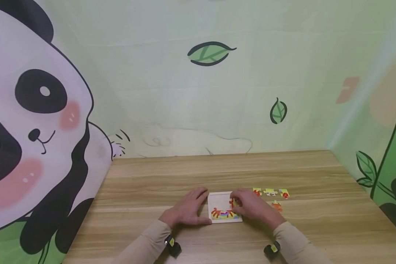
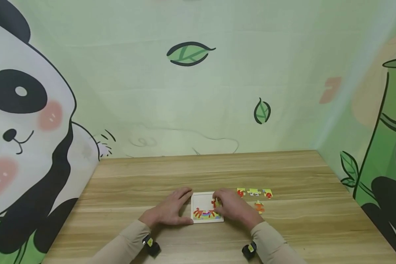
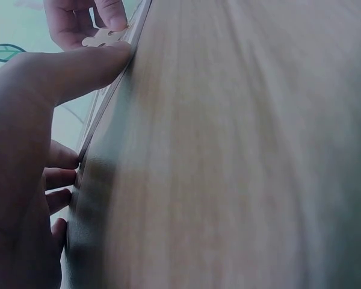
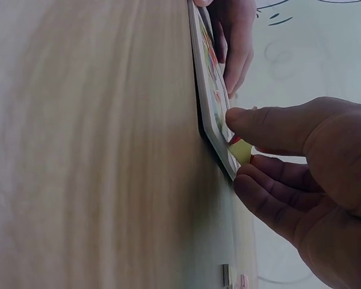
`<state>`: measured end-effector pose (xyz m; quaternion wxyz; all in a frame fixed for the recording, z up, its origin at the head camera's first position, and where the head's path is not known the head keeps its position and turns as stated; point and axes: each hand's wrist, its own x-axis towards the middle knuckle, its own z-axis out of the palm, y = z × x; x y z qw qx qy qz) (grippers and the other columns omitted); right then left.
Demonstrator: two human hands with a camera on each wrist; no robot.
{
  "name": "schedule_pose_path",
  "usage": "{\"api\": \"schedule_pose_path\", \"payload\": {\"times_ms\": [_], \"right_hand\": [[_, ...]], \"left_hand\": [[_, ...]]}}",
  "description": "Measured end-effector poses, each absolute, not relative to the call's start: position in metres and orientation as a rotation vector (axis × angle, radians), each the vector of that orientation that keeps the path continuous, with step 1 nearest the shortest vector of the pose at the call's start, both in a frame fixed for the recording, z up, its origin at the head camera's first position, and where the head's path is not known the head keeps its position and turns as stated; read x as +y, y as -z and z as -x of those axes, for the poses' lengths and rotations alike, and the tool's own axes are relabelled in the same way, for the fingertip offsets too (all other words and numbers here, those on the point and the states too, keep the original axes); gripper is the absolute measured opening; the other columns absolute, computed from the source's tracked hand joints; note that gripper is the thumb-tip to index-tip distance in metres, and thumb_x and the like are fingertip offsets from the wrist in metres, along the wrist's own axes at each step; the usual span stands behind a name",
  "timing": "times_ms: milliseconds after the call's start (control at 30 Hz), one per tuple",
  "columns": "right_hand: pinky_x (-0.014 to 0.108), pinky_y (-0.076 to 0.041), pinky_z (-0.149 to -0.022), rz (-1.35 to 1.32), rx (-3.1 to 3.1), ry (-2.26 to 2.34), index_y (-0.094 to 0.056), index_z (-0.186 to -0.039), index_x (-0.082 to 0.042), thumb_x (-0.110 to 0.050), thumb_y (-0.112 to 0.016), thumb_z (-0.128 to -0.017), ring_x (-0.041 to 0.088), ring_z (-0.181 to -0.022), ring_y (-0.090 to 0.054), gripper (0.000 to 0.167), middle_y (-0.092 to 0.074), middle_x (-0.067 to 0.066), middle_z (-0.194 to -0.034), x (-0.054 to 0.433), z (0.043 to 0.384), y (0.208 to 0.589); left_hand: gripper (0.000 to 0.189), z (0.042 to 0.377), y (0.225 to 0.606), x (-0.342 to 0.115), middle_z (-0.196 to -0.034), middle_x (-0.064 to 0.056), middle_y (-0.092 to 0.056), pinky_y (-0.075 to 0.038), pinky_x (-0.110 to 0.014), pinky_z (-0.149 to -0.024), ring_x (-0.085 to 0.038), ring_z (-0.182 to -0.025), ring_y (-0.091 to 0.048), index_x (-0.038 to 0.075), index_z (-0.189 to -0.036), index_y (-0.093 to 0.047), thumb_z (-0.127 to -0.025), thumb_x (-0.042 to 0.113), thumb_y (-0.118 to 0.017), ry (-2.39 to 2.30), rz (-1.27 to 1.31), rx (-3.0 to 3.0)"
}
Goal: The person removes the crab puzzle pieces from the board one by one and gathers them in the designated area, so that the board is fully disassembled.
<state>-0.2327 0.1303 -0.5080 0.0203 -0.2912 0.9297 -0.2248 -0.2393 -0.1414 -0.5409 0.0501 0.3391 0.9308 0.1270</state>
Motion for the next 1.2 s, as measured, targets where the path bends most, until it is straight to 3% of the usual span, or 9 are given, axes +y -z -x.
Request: {"api": "schedule_pose_path", "payload": {"times_ms": [400,1200], "right_hand": [[0.021,-0.041,-0.062,0.878,2.888,0.762,-0.068,-0.101,-0.011,-0.021,-0.079,-0.081,0.011,-0.075,-0.048,0.025,-0.054,-0.004,-0.081,0.136,0.236,0.508],[0.022,-0.041,-0.058,0.764,2.913,0.71,-0.072,-0.107,-0.009,-0.024,-0.078,-0.083,0.01,-0.073,-0.048,0.029,-0.057,-0.004,-0.084,0.176,0.237,0.491]], "left_hand": [[0.103,0.239,0.542,-0.141,-0.156,-0.011,-0.028,-0.026,-0.044,-0.119,-0.028,-0.144,-0.028,0.005,-0.153,-0.027,-0.08,0.071,-0.059,-0.376,-1.031,2.847],[0.104,0.238,0.541,-0.14,-0.157,-0.012,-0.027,-0.025,-0.046,-0.12,-0.028,-0.145,-0.027,0.006,-0.153,-0.028,-0.08,0.072,-0.059,-0.379,-1.022,2.841]]}}
